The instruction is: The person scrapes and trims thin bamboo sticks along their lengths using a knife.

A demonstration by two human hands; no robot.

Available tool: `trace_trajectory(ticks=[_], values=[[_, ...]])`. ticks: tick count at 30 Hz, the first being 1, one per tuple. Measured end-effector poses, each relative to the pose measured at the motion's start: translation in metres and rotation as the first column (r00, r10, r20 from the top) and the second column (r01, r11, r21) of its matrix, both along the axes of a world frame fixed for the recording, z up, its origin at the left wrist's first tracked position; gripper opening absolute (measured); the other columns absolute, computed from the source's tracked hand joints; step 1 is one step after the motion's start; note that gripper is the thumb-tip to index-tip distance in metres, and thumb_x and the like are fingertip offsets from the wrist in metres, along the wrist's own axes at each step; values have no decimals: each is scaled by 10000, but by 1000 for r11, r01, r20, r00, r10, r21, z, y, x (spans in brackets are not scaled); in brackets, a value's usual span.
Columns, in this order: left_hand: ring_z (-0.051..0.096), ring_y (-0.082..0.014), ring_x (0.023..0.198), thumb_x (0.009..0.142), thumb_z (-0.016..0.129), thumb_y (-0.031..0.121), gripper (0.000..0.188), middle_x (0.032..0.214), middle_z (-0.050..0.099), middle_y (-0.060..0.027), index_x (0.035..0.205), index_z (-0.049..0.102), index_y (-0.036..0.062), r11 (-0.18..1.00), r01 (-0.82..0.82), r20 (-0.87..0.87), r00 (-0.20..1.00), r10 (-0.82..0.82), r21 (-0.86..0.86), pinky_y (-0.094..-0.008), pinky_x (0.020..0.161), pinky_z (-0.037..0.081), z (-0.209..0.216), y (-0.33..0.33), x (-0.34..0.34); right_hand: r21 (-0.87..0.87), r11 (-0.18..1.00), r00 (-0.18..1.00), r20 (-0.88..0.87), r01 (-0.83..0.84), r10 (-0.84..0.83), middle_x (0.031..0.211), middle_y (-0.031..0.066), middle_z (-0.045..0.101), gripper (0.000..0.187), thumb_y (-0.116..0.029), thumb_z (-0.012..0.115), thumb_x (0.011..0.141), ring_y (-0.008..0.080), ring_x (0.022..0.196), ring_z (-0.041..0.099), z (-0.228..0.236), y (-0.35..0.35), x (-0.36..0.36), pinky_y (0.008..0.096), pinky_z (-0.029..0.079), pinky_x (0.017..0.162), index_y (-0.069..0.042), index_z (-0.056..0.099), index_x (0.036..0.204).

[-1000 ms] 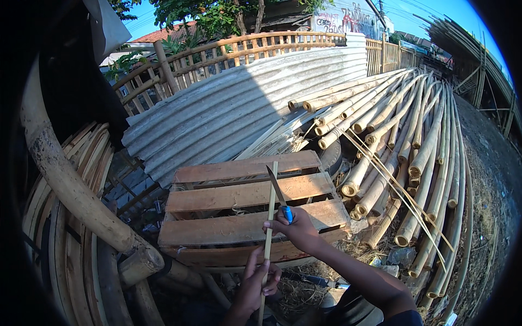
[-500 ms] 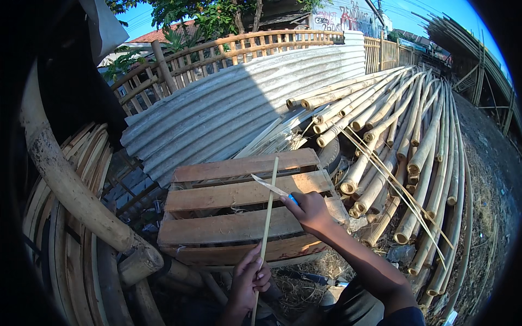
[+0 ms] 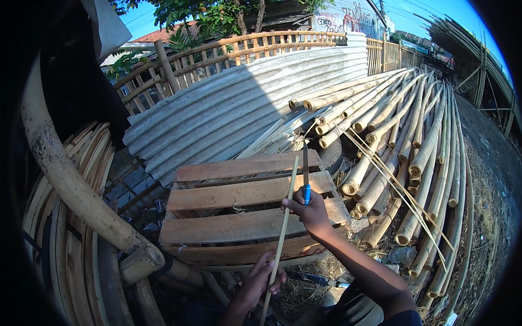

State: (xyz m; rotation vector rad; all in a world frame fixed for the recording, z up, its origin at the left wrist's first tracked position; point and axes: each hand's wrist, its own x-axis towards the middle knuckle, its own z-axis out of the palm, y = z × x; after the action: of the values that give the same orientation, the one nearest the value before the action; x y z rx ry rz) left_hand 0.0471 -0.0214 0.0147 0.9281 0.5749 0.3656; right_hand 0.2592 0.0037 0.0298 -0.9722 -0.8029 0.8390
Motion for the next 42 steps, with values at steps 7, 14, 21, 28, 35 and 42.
trace_trajectory(ticks=[7,14,21,28,35,42], values=[[349,-44,501,1007,332,217,322,651,412,1,1088,509,-39,989,10,-34,999,-5,144,-183,479,322,-7,5,-1,-309,950,988,120,-52,93,578,57,550,404,-356,474,952,125,544,561,8,-11,20,255,350,423,-85,429,655],[338,-31,463,994,400,243,271,603,381,25,1063,544,25,904,-268,-81,947,311,334,-187,408,295,7,14,-10,-256,956,273,918,-140,286,566,189,539,473,-437,440,932,378,572,570,2,-30,-49,452,433,545,-15,586,776],[460,-99,482,969,434,167,239,554,454,-51,932,567,-28,659,-199,-168,877,450,726,-282,454,353,11,12,-13,-172,982,288,947,81,142,484,162,480,464,-443,484,908,362,489,539,2,-17,-38,442,420,500,-30,577,719],[610,-334,612,937,457,113,178,678,593,-181,908,568,-23,448,-152,-143,817,558,881,-391,549,444,15,4,-16,-303,917,438,883,260,167,505,157,519,527,-470,428,926,351,538,579,16,-1,-19,439,445,536,-24,591,695],[561,-297,537,932,467,123,180,583,527,-163,855,565,-8,376,-52,-184,805,564,925,-381,518,410,9,4,-15,-34,999,187,982,39,26,526,192,512,500,-435,443,928,367,538,561,5,-21,-45,445,433,551,-20,592,693],[573,-342,572,931,469,128,169,603,548,-178,864,557,0,325,-25,-184,782,596,945,-413,522,418,15,9,-14,-216,976,144,967,22,211,500,159,509,485,-447,475,908,342,522,568,3,-24,-54,432,435,531,-38,591,674]])
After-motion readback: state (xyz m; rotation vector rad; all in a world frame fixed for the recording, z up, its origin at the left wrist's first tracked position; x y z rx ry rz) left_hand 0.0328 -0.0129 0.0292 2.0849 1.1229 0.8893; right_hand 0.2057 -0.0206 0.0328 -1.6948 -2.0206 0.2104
